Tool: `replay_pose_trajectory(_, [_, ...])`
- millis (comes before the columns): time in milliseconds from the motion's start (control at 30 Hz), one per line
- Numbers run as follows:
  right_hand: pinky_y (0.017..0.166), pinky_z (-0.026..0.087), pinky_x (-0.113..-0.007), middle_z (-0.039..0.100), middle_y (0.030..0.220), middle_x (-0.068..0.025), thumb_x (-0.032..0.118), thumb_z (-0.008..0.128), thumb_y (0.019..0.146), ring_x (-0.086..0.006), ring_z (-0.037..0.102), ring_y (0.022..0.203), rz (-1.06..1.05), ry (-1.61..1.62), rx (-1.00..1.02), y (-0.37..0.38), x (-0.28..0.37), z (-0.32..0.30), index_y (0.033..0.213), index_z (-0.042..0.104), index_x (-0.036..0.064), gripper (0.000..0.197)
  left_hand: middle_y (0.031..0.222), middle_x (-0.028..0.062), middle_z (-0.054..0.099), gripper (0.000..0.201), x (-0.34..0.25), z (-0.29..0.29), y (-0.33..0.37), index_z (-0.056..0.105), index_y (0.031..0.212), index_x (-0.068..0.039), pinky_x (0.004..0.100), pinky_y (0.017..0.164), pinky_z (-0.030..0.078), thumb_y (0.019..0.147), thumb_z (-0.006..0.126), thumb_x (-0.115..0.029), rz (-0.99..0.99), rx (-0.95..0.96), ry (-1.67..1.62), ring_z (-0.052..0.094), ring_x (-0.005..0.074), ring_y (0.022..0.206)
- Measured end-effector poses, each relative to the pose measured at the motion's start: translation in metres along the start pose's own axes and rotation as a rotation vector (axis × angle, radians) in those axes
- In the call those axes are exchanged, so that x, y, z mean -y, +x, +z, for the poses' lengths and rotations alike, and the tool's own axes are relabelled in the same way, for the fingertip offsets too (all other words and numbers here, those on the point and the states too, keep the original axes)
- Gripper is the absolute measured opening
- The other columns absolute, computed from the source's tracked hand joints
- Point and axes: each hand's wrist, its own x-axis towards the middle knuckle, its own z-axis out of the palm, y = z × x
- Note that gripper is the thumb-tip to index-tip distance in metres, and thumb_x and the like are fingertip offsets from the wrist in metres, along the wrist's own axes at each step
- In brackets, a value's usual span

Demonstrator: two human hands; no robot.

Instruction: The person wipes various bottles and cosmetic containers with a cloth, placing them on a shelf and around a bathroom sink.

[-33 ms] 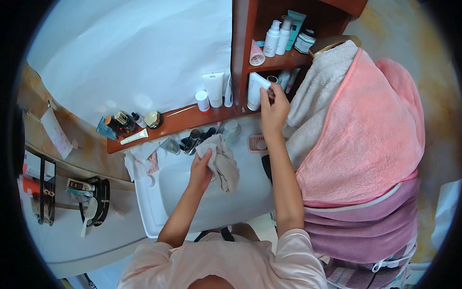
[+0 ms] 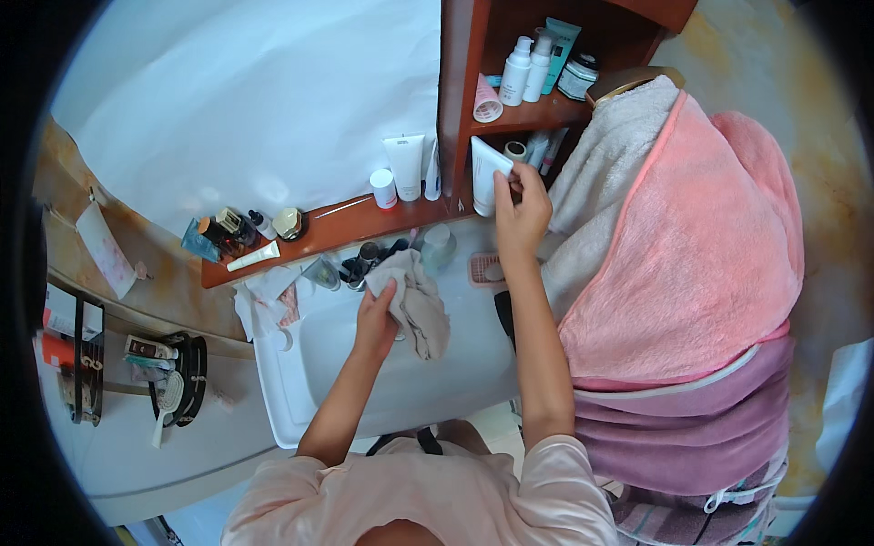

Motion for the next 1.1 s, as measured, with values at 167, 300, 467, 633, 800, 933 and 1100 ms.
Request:
replay_pose_trajectory(167, [0.064,0.047,-0.028,0.059,0.077,-0.0091,0.005,0.065,0.085,-0.0146,0.057,0.069,0.029,-0.052,0.11,-0.035,0.041,-0.03,0.092,0.06,-0.0015,0.01,0.132,0.0079,0.052,0.045,-0.028,0.01,-0.005,0.038,0.14,-0.005,0.0332,0.1,0.043,0.1,0.053,-0.016,0.067,0.09,0.037,0.052,0.0188,0.118])
replay_pose_trajectory(300, [0.059,0.045,-0.037,0.057,0.08,-0.0139,0.008,0.068,0.079,-0.0307,0.058,0.067,-0.062,-0.121,0.435,-0.093,0.055,-0.017,0.09,0.059,0.0012,0.016,0.135,0.0087,0.049,0.054,-0.022,0.023,-0.012,0.033,0.145,-0.006,0.0338,0.102,0.041,0.097,0.057,-0.017,-0.008,0.235,0.084,0.05,0.0186,0.121])
replay_pose_trajectory(467, [0.052,0.041,-0.026,0.053,0.064,-0.0055,0.006,0.065,0.084,-0.0112,0.049,0.055,0.193,-0.005,0.434,-0.135,0.07,-0.011,0.086,0.06,0.0014,0.007,0.131,0.008,0.052,0.068,0.002,-0.006,-0.028,0.035,0.142,-0.004,0.0348,0.102,0.041,0.086,0.071,-0.016,-0.063,0.352,0.35,0.05,0.0176,0.12])
replay_pose_trajectory(633, [0.06,0.04,-0.019,0.058,0.077,0.0044,0.007,0.06,0.091,-0.002,0.05,0.067,0.532,0.315,0.388,-0.145,0.048,-0.001,0.09,0.061,0.0006,0.006,0.116,0.0076,0.061,0.055,-0.004,0.007,-0.05,0.05,0.129,-0.002,0.0308,0.091,0.047,0.081,0.075,-0.015,-0.163,0.195,0.448,0.059,0.0152,0.104])
replay_pose_trajectory(800, [0.081,0.044,-0.024,0.064,0.106,-0.0043,0.01,0.054,0.096,-0.0083,0.056,0.095,0.611,0.487,0.43,-0.162,0.054,0.002,0.113,0.058,0.0006,0.02,0.108,0.0072,0.063,0.047,-0.007,-0.016,-0.057,0.053,0.122,-0.002,0.0307,0.083,0.051,0.082,0.074,-0.017,-0.074,0.022,0.397,0.061,0.0148,0.097])
replay_pose_trajectory(933, [0.101,0.039,-0.032,0.047,0.138,-0.0099,0.018,0.061,0.091,-0.0187,0.048,0.122,0.626,0.438,0.617,-0.208,0.05,-0.012,0.14,0.04,0.0019,0.056,0.107,0.0067,0.062,0.048,-0.015,-0.024,-0.054,0.051,0.124,-0.003,0.0312,0.081,0.052,0.082,0.073,-0.015,-0.101,-0.113,0.023,0.062,0.0163,0.095])
replay_pose_trajectory(1100, [0.104,0.037,-0.033,0.044,0.138,-0.0119,0.003,0.071,0.076,-0.0218,0.045,0.126,0.712,0.366,0.529,-0.254,0.068,-0.01,0.146,0.032,0.0024,0.08,0.107,0.0062,0.061,0.048,-0.006,-0.029,-0.054,0.049,0.125,-0.004,0.0314,0.082,0.052,0.083,0.071,-0.011,-0.105,-0.117,0.052,0.062,0.0173,0.094])
